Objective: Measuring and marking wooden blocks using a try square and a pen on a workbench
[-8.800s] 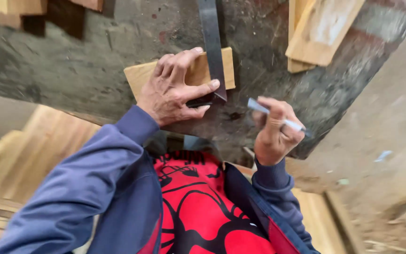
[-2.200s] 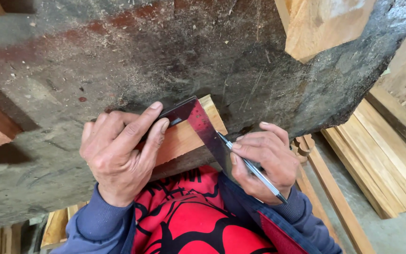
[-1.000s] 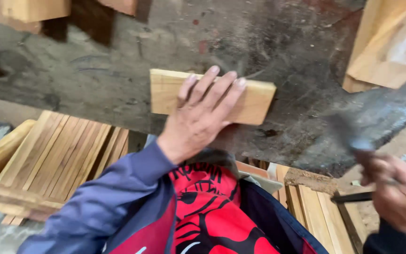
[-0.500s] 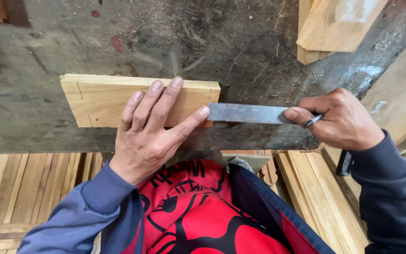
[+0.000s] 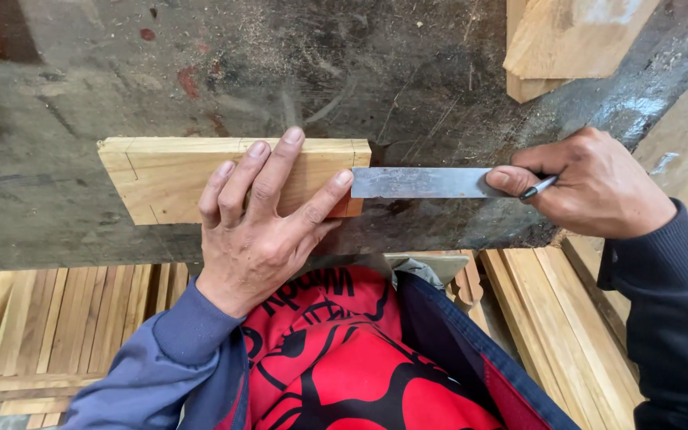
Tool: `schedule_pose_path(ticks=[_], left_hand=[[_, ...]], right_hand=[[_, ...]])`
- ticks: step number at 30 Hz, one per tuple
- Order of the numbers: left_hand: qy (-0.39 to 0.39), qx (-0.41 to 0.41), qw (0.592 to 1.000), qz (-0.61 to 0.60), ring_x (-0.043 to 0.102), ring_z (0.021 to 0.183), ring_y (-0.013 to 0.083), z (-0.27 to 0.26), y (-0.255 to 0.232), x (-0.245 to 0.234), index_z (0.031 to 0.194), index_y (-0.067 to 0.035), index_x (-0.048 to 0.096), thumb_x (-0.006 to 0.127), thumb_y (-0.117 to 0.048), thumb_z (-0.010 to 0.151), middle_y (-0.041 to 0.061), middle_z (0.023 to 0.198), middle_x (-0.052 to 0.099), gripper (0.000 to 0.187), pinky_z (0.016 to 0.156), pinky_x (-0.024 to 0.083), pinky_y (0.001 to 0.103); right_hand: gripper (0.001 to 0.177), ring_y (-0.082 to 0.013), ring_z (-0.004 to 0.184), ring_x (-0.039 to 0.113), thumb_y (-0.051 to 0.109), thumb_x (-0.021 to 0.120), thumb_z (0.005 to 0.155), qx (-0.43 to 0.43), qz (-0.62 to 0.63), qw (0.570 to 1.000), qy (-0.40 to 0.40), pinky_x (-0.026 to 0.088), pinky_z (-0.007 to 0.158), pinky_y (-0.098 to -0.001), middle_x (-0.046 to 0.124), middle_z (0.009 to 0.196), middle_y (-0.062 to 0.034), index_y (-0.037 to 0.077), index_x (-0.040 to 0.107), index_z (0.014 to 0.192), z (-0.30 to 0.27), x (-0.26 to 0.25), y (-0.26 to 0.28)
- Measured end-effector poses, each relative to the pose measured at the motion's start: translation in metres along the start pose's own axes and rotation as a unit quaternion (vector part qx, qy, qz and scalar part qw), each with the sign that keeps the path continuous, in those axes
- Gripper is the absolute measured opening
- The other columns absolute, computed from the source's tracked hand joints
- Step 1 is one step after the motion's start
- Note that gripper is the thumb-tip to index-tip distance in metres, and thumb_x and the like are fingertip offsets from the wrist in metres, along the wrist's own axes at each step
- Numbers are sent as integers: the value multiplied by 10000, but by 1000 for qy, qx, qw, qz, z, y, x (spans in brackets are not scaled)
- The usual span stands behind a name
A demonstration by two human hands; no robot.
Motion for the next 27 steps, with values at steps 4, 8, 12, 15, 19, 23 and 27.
schedule_pose_path(ticks=[4,8,12,15,19,23,27], left_hand=[[-13,-2,1000,-4,400,1164,211,1,0,-1,1230,-396,574,604,-493,954,50,1293,486,294,988,232,330],[-11,-3,1000,0,402,1159,211,1,0,-1,1223,-406,581,607,-483,954,47,1291,482,281,980,239,330],[-11,-3,1000,0,411,1155,214,1,0,0,1227,-410,576,610,-460,956,47,1291,483,278,989,224,329],[-20,-1,1000,-4,422,1136,213,2,0,-1,1212,-405,585,602,-466,954,47,1278,493,265,983,229,329],[-12,-3,1000,-1,417,1143,211,1,0,-1,1223,-407,575,600,-457,957,42,1287,485,272,983,232,330],[-42,-2,997,-68,451,1140,247,0,1,-6,1167,-350,615,578,-428,946,94,1255,508,237,995,233,344],[-216,-375,820,-375,494,861,227,-43,9,-42,919,-24,539,612,-321,780,126,907,462,335,845,404,312]], right_hand=[[353,-221,398,269,384,543,849,13,-9,1000,0,284,432,-344,300,422,-84,146,637,607,1,1,-3],[353,-229,390,264,377,542,851,-4,-8,1000,-9,277,421,-351,289,411,-87,151,631,595,0,1,-3],[341,-259,426,258,380,550,853,6,-20,1000,-12,294,440,-363,287,427,-104,162,631,602,0,1,-3],[324,-255,445,246,397,544,848,22,-27,999,-7,300,446,-361,277,436,-105,184,651,629,0,2,-5],[379,-270,462,254,408,540,856,21,-37,999,-6,307,460,-368,279,449,-110,161,590,573,0,3,-7],[326,-235,424,263,366,560,842,13,-6,1000,-4,303,439,-348,322,422,-89,149,638,612,-1,0,-4],[450,-139,462,287,337,512,864,9,83,996,-6,243,446,-334,330,463,-42,62,443,514,-11,0,-7]])
Point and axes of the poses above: each hand's wrist, its own z-axis towards the middle knuckle, its own x-axis out of the palm, y = z × x, the point moved 7 cm from there along z, towards the middle knuckle
